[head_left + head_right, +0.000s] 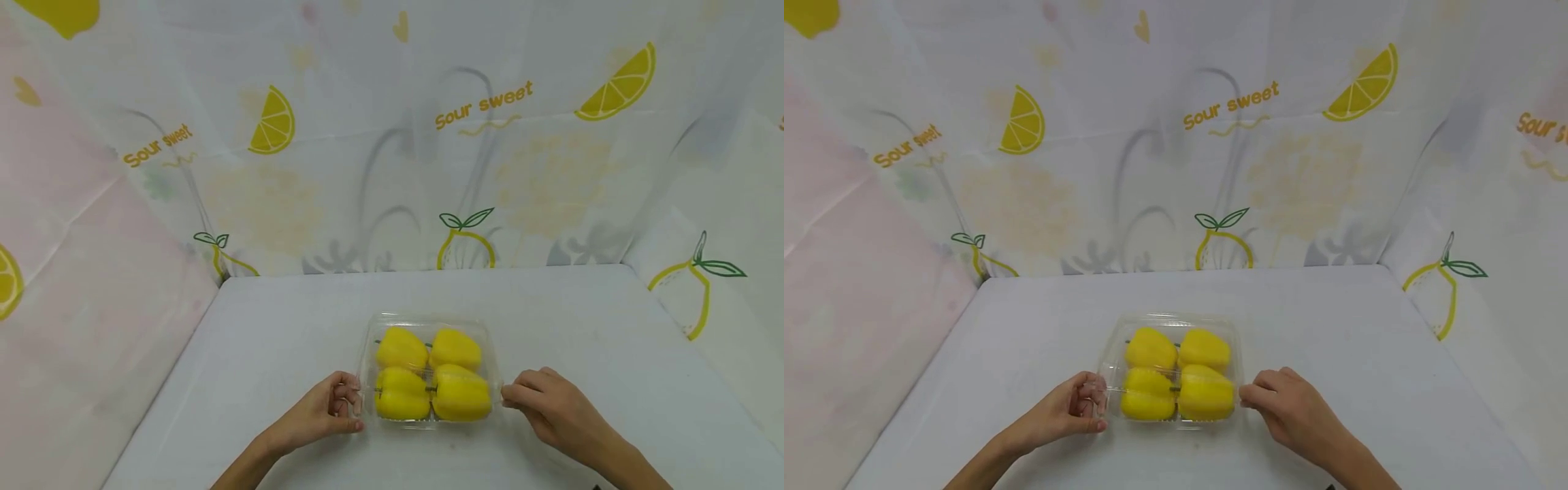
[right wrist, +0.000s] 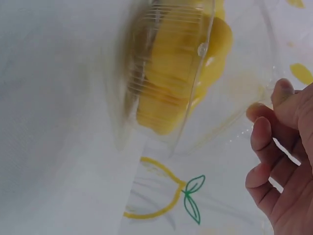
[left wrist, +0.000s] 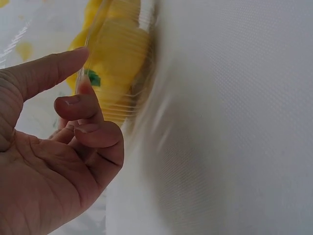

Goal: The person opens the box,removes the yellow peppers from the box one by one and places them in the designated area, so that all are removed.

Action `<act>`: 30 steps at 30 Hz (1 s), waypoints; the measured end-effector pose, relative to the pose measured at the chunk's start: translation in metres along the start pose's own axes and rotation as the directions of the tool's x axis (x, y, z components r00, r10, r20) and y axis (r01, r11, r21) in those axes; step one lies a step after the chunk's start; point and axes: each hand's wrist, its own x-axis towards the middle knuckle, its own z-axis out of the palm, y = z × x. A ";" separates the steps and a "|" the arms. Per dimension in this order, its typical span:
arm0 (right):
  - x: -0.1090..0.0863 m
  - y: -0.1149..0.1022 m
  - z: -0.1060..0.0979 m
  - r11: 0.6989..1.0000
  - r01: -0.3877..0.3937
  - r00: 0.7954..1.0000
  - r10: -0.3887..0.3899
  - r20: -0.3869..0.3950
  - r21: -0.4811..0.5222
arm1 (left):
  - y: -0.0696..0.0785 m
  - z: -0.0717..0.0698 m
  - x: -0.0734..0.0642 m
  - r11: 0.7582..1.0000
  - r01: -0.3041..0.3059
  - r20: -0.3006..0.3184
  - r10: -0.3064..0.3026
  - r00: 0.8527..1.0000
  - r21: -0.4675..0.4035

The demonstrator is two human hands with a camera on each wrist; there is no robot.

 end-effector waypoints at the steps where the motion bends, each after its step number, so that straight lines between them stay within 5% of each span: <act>1: 0.003 0.000 -0.002 1.000 0.006 1.000 -0.006 -0.012 -0.004 | -0.001 -0.001 0.000 1.000 -0.002 0.002 0.002 1.000 0.001; 16: 0.046 0.013 -0.024 0.999 0.013 0.993 -0.018 -0.114 -0.048 | 0.002 -0.003 0.005 0.999 -0.002 0.040 0.000 0.999 0.034; 30: 0.084 0.051 -0.026 0.976 -0.178 0.973 0.193 -0.124 0.122 | 0.002 -0.006 0.006 1.000 -0.025 0.090 0.025 0.996 -0.001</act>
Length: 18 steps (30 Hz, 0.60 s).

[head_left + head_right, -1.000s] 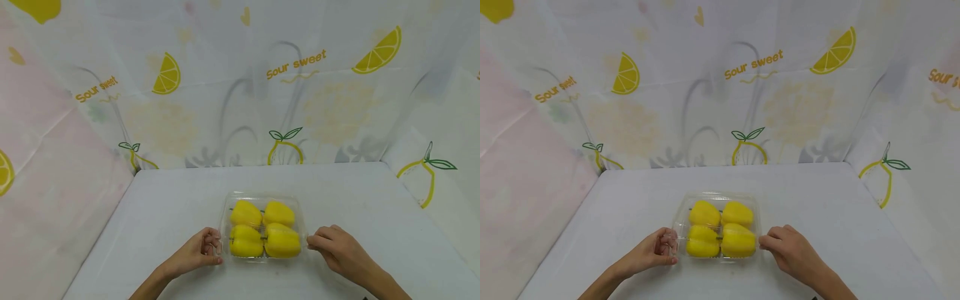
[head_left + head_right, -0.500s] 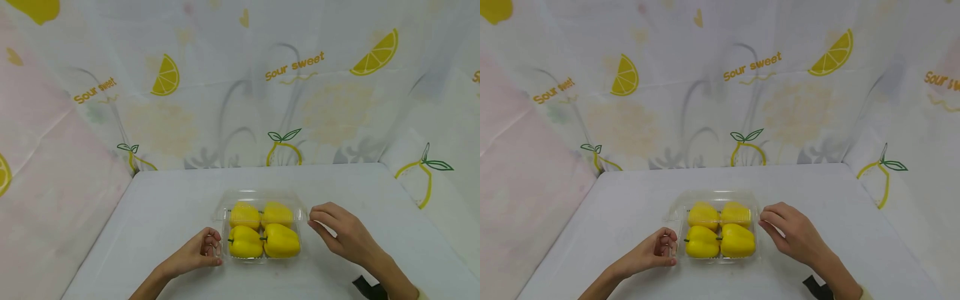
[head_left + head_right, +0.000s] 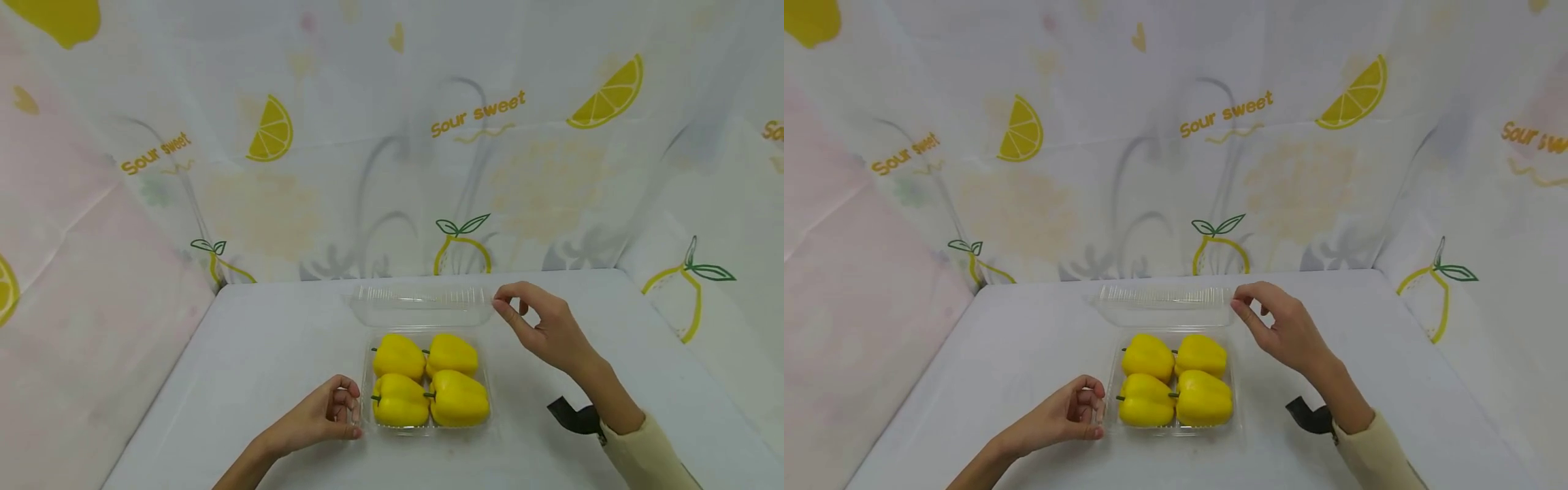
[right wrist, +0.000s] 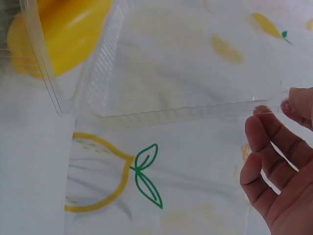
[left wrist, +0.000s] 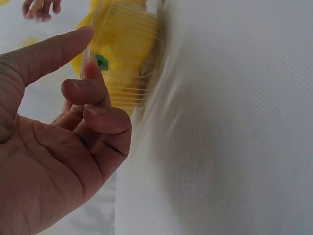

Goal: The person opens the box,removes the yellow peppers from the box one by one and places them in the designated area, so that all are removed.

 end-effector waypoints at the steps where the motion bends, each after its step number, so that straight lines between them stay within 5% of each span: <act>1: 0.002 0.002 0.000 1.000 -0.019 1.000 0.019 -0.002 0.010 | 0.000 0.000 0.000 1.000 -0.005 -0.001 0.005 1.000 0.005; 8: 0.013 0.017 0.006 0.993 -0.113 0.993 0.114 -0.013 0.037 | -0.002 -0.001 0.000 1.000 -0.024 -0.006 0.024 1.000 0.012; 18: 0.006 0.035 0.027 0.958 -0.283 0.950 0.271 0.156 0.056 | -0.004 0.000 -0.001 1.000 -0.005 -0.014 0.005 1.000 0.009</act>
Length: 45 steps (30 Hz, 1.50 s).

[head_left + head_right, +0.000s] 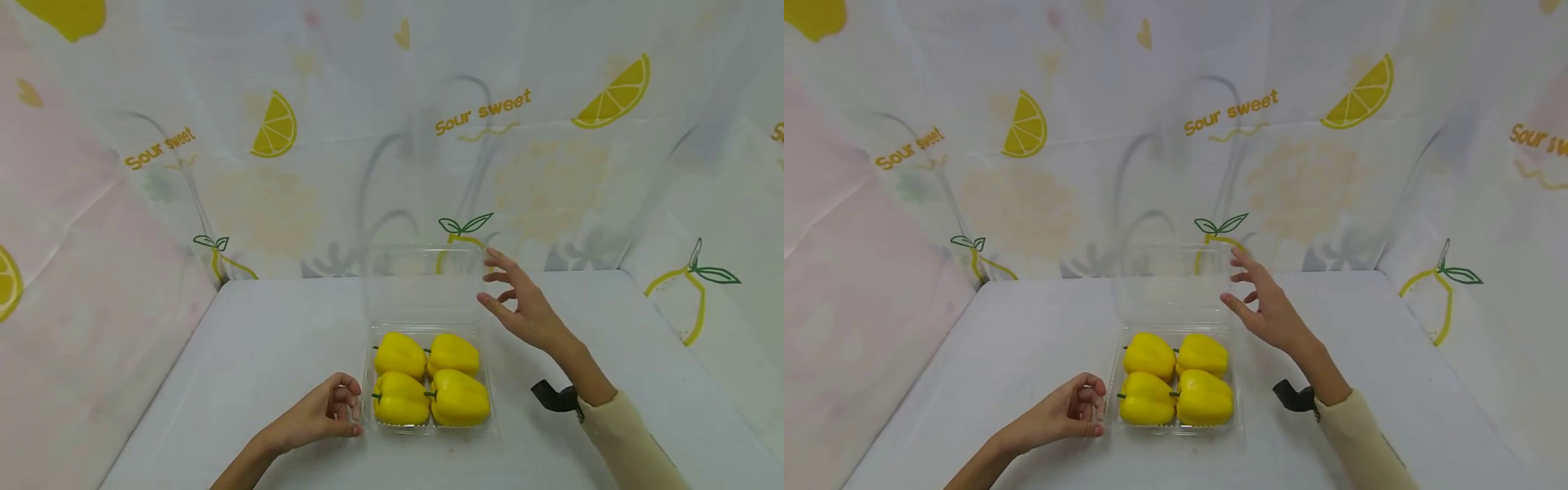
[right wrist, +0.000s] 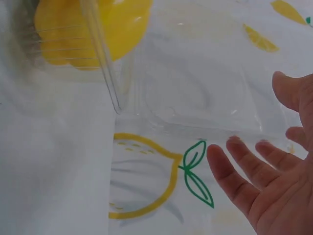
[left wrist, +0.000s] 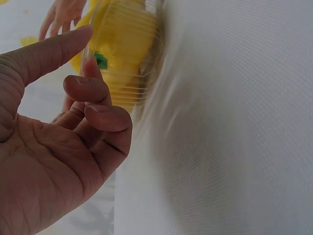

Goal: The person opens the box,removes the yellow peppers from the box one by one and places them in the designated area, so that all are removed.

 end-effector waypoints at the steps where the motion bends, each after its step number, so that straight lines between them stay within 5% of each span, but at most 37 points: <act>1: -0.001 0.003 0.002 1.000 -0.004 1.000 0.004 0.020 0.006 | 0.000 0.000 0.000 1.000 0.001 0.000 -0.001 1.000 0.001; 13: -0.012 0.024 0.020 0.980 -0.197 0.955 0.189 0.226 0.009 | 0.001 0.000 0.000 1.000 -0.006 0.001 0.006 1.000 0.009; 45: -0.024 0.042 0.039 0.925 -0.373 0.836 0.366 0.408 -0.067 | 0.000 0.001 0.000 1.000 -0.014 0.014 0.014 1.000 -0.013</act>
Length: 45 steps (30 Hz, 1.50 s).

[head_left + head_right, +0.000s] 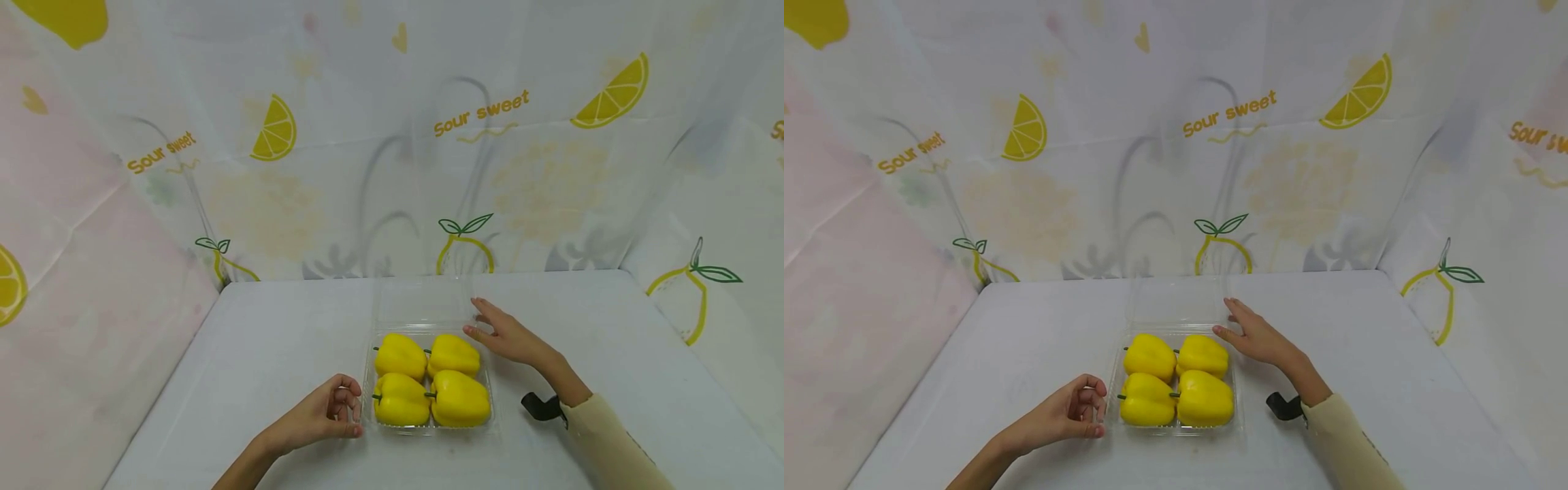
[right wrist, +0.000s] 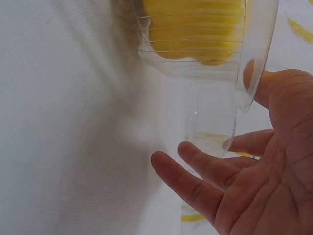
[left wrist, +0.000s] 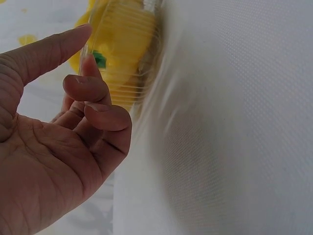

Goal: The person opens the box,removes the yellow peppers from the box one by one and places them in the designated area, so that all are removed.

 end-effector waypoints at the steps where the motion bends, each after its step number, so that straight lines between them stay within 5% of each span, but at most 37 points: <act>1: 0.000 0.001 0.000 1.000 -0.003 1.000 0.003 0.004 0.003 | 0.000 0.000 0.000 1.000 -0.001 0.000 0.001 1.000 -0.001; 16: -0.011 -0.003 -0.008 1.000 0.011 1.000 -0.012 -0.022 -0.029 | 0.002 0.001 -0.002 1.000 -0.017 0.000 0.017 1.000 0.017; 32: -0.038 -0.027 -0.014 0.989 0.105 0.994 -0.108 -0.022 -0.105 | 0.000 -0.005 -0.003 0.971 -0.031 -0.055 0.046 0.997 0.237; 45: -0.054 -0.044 -0.010 0.977 0.144 0.990 -0.141 0.027 -0.156 | 0.000 -0.006 -0.004 0.949 -0.038 -0.081 0.067 0.994 0.314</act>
